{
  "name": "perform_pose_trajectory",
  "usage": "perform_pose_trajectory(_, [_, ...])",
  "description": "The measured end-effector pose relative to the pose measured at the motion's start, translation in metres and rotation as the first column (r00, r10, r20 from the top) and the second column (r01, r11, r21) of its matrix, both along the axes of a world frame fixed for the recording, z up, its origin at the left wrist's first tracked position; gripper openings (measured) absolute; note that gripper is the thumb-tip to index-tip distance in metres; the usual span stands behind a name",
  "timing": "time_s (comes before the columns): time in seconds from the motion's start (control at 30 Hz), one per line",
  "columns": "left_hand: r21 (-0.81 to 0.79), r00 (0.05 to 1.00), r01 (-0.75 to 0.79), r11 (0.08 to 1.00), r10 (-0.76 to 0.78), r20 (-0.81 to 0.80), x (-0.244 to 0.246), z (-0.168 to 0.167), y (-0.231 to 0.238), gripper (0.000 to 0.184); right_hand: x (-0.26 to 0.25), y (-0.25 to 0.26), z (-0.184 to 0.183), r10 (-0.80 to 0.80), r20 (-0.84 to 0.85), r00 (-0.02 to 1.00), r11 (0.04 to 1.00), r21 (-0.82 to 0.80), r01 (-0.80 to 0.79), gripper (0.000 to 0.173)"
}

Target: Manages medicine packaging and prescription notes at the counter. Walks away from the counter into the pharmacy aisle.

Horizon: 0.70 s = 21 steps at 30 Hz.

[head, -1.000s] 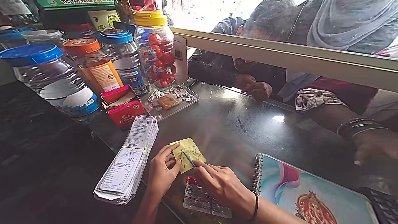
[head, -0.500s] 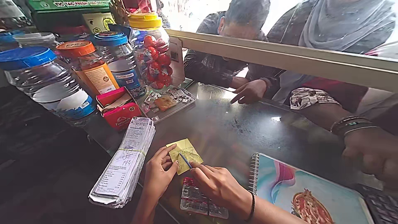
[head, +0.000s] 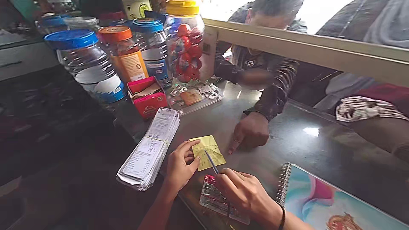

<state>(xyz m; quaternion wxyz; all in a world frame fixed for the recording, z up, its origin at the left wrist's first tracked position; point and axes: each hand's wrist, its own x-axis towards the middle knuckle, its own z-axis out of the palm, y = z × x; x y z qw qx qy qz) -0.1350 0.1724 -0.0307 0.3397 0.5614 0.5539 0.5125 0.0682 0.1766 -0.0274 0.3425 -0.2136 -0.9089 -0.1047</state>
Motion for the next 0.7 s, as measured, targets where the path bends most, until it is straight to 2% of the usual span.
perform_pose_trajectory(0.37, [0.0,1.0,-0.015,1.0,0.015,0.026,-0.002,-0.007,0.0,0.043,0.002,-0.008,0.006,0.167,0.116,0.979,0.981,0.084,-0.177,0.018])
perform_pose_trajectory(0.7, [0.029,1.0,0.009,1.0,-0.009,-0.001,-0.004,-0.008,-0.001,0.043,0.006,-0.01,0.006,0.219,0.065,0.974,0.973,0.061,-0.223,0.02])
